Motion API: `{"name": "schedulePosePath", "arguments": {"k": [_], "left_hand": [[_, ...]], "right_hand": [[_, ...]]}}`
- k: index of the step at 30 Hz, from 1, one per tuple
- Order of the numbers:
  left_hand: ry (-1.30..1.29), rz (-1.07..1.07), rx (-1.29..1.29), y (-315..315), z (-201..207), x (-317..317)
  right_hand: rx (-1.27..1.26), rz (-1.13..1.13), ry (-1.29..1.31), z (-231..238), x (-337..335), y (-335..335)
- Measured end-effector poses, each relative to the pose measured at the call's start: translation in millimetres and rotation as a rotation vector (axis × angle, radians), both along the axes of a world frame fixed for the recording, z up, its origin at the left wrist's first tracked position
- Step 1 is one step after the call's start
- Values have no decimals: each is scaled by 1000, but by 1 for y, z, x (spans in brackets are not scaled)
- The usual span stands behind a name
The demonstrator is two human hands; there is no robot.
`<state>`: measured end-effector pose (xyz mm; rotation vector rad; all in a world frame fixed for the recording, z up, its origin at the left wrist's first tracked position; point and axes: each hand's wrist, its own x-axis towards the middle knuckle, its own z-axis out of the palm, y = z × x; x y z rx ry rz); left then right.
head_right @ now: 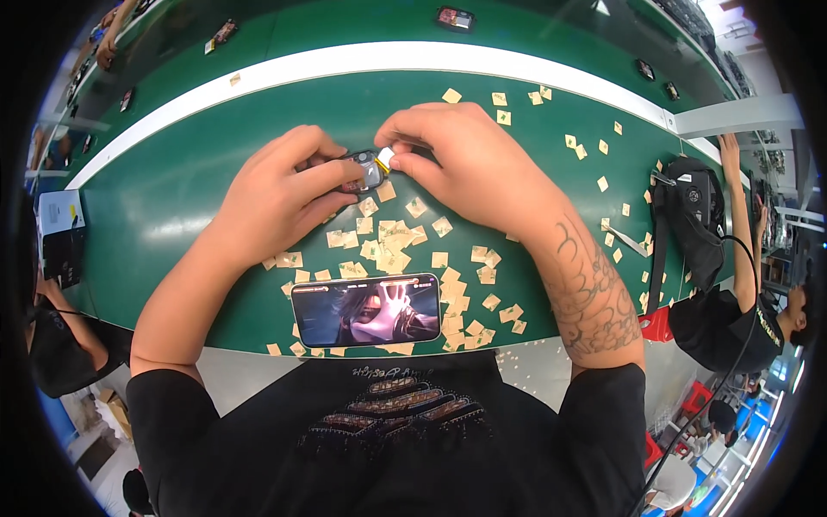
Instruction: Manually assembling or inspecting small electronic components on an industrial assembly line.
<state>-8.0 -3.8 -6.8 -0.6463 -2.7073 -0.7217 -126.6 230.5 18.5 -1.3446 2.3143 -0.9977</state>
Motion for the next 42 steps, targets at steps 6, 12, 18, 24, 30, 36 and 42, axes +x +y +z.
{"name": "schedulePosePath", "arguments": {"k": [6, 12, 18, 24, 30, 36, 42], "left_hand": [[27, -9, -17, 2, -1, -1], [52, -4, -19, 3, 0, -3], [1, 12, 8, 3, 1, 1], [-3, 43, 77, 4, 0, 2], [10, 52, 66, 8, 0, 1], [2, 89, 66, 10, -1, 7], [19, 77, 82, 11, -1, 6]], "right_hand": [[-49, -6, 125, -6, 16, -8], [-59, -80, 115, -12, 25, -13], [-78, -118, -36, -14, 25, -10], [-157, -145, 30, -24, 31, -12], [-124, -175, 134, -22, 33, -18], [-60, -240, 176, -15, 49, -14], [-74, -215, 136, -13, 50, -11]]}}
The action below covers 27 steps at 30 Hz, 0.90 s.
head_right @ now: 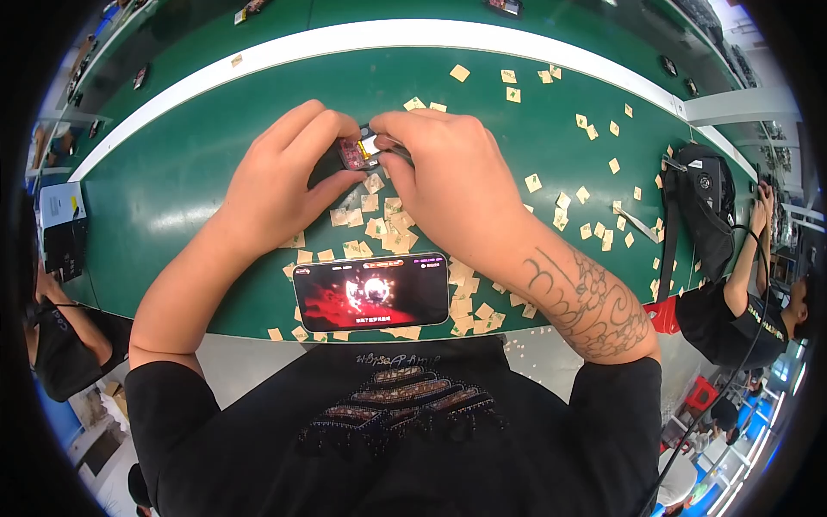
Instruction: Manually assembling or inspecting small electronic components on an industrial assembly line.
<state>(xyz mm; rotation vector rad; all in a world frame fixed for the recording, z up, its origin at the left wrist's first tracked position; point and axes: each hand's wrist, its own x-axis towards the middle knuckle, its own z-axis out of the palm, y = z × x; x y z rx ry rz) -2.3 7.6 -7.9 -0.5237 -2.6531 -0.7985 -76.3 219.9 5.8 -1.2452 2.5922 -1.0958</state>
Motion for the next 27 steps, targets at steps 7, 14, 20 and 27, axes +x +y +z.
{"name": "schedulePosePath", "arguments": {"k": [7, 14, 20, 27], "left_hand": [[-59, -9, -27, -1, 0, 1], [20, -22, -79, -1, -3, -2], [64, -28, 162, 7, 23, -4], [-294, 49, 582, 15, 29, -45]], "right_hand": [[-109, 15, -59, -11, -10, 0], [-110, -33, -178, -7, -26, -2], [-316, 46, -553, -20, -34, 4], [-490, -39, -326, -6, -39, 5]]}}
